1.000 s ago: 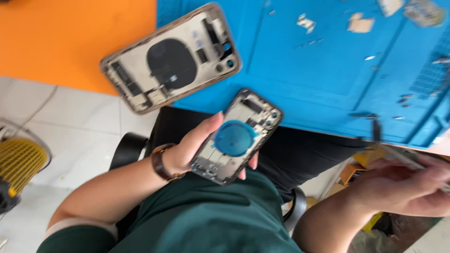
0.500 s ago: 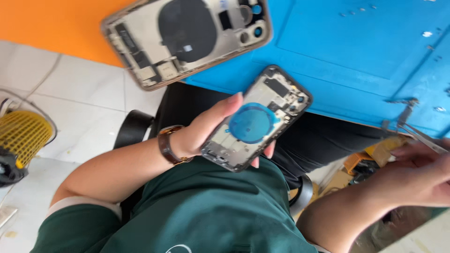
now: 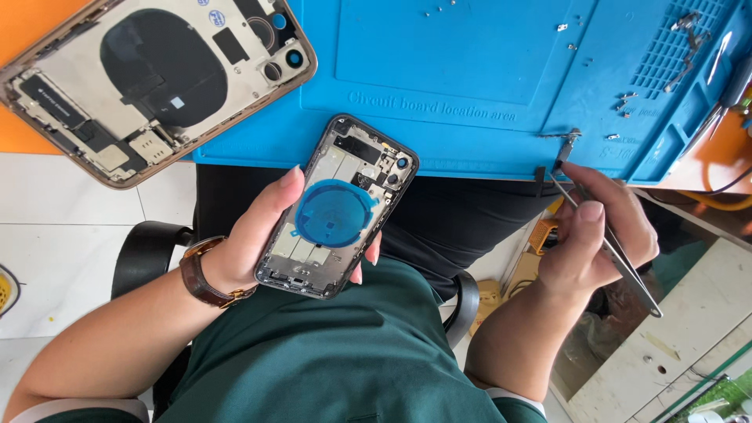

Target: The person disassembles a smartphone using tweezers and a screwdriver, removing internal components and placing them on a blue mat. They then cut a piece of tape with scissors and apply it to the phone's interior before continuing to manipulate small parts.

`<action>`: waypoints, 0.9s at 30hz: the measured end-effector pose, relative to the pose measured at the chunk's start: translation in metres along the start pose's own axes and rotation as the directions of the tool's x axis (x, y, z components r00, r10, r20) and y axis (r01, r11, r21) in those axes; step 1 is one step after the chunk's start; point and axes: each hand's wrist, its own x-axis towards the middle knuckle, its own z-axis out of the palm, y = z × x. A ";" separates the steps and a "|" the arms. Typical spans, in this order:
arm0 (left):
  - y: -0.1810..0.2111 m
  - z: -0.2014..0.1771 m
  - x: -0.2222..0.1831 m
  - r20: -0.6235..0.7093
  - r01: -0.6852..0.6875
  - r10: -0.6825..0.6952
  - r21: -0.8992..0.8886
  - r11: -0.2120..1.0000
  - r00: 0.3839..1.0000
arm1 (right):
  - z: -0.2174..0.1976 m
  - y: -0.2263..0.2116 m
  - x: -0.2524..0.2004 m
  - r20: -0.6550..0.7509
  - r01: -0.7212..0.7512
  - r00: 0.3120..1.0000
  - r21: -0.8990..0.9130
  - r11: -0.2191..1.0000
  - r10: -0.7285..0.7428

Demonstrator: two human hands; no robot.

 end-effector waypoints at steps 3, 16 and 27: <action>0.000 0.002 0.000 -0.013 0.001 0.000 0.008 1.000 1.000 | -0.007 0.000 -0.003 0.047 -0.138 0.990 0.045 0.989 0.136; 0.001 0.013 0.005 -0.013 -0.020 0.020 0.027 0.999 1.000 | -0.042 0.035 0.028 -0.078 -0.116 0.974 0.628 0.770 0.211; -0.023 0.014 -0.006 -0.047 0.024 -0.017 0.164 0.986 0.999 | -0.111 0.127 0.120 0.171 0.397 0.901 -0.699 0.595 -0.399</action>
